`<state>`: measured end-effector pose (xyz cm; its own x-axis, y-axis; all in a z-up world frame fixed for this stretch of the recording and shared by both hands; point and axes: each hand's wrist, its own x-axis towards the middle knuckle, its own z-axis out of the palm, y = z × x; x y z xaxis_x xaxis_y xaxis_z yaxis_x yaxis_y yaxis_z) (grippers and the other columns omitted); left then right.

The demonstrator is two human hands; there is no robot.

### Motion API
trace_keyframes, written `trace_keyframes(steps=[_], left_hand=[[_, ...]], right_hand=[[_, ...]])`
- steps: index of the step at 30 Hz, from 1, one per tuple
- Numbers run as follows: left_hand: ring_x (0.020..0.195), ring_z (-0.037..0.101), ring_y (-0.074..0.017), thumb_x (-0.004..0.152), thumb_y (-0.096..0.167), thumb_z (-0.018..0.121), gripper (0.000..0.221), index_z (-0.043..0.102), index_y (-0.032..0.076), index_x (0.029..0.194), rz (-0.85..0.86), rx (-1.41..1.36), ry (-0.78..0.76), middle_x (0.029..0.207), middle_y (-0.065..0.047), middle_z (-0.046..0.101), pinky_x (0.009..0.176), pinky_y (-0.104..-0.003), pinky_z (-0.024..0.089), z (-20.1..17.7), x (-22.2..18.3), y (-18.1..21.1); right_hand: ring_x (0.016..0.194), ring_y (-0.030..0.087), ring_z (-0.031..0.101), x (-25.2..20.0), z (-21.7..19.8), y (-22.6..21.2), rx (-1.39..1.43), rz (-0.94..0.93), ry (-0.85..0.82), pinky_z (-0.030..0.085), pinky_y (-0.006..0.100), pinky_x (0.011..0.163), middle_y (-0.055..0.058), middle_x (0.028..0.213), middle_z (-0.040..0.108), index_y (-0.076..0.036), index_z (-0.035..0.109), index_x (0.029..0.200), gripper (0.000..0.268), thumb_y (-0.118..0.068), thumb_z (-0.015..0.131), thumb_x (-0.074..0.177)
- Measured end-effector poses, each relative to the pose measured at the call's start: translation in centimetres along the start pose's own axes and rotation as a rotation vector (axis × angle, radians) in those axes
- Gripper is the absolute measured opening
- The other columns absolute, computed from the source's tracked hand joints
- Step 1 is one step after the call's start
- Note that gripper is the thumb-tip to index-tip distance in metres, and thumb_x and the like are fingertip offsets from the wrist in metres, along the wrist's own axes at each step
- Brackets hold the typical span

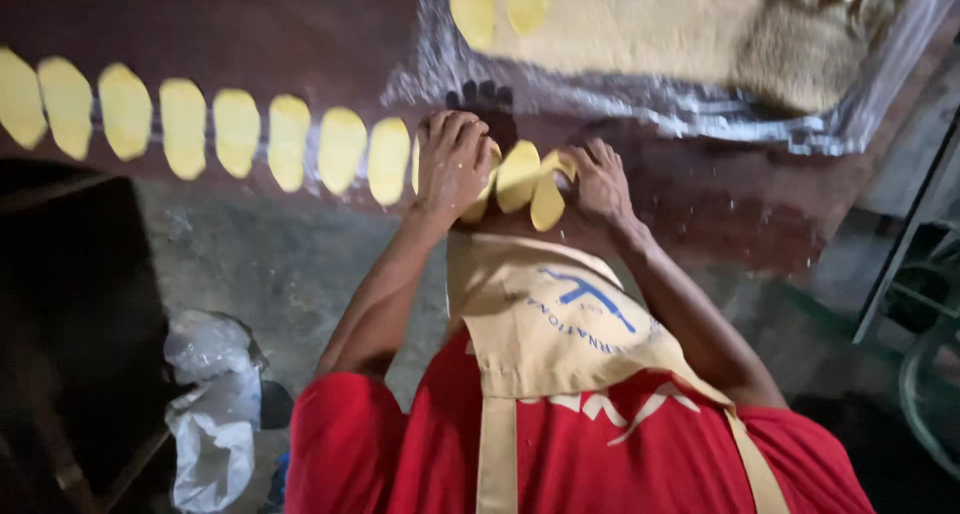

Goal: The person places small flat pieces of dough onto a metal tray and then folds them over into a semi-circular shape.

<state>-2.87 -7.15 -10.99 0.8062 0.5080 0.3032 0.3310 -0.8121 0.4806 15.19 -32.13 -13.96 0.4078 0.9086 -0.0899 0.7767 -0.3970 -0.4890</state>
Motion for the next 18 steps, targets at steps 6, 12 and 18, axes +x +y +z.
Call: trace_keyframes(steps=[6,12,18], left_hand=[[0.126,0.061,-0.03,0.1,0.024,0.075,0.044,0.068,0.02,0.143,-0.054,-0.015,-0.362,0.133,-0.002,0.066,0.099,-0.051,0.056,8.4,-5.7,2.5],[0.126,0.065,-0.0429,0.1,0.017,0.081,0.042,0.064,0.007,0.137,-0.278,0.044,-0.515,0.131,-0.016,0.058,0.106,-0.06,0.054,6.1,-0.3,6.2],[0.119,0.064,-0.0398,0.098,0.018,0.079,0.019,0.061,0.013,0.099,-0.21,0.077,-0.427,0.112,-0.013,0.061,0.105,-0.061,0.047,8.0,-0.7,4.4]], right_hand=[[0.112,0.049,0.061,-1.2,-1.1,-3.7,-0.033,0.018,0.057,0.051,0.056,0.087,0.025,0.127,0.054,-0.002,0.065,0.14,0.044,-0.019,0.071,0.1],[0.111,0.045,0.065,1.0,1.6,-1.2,-0.016,0.143,0.001,0.055,0.052,0.09,0.021,0.122,0.056,-0.006,0.064,0.134,0.045,-0.026,0.083,0.099],[0.133,0.057,0.057,1.8,5.8,3.1,0.165,0.006,0.042,0.048,0.063,0.109,0.036,0.136,0.058,-0.004,0.062,0.139,0.058,-0.042,0.075,0.099]])
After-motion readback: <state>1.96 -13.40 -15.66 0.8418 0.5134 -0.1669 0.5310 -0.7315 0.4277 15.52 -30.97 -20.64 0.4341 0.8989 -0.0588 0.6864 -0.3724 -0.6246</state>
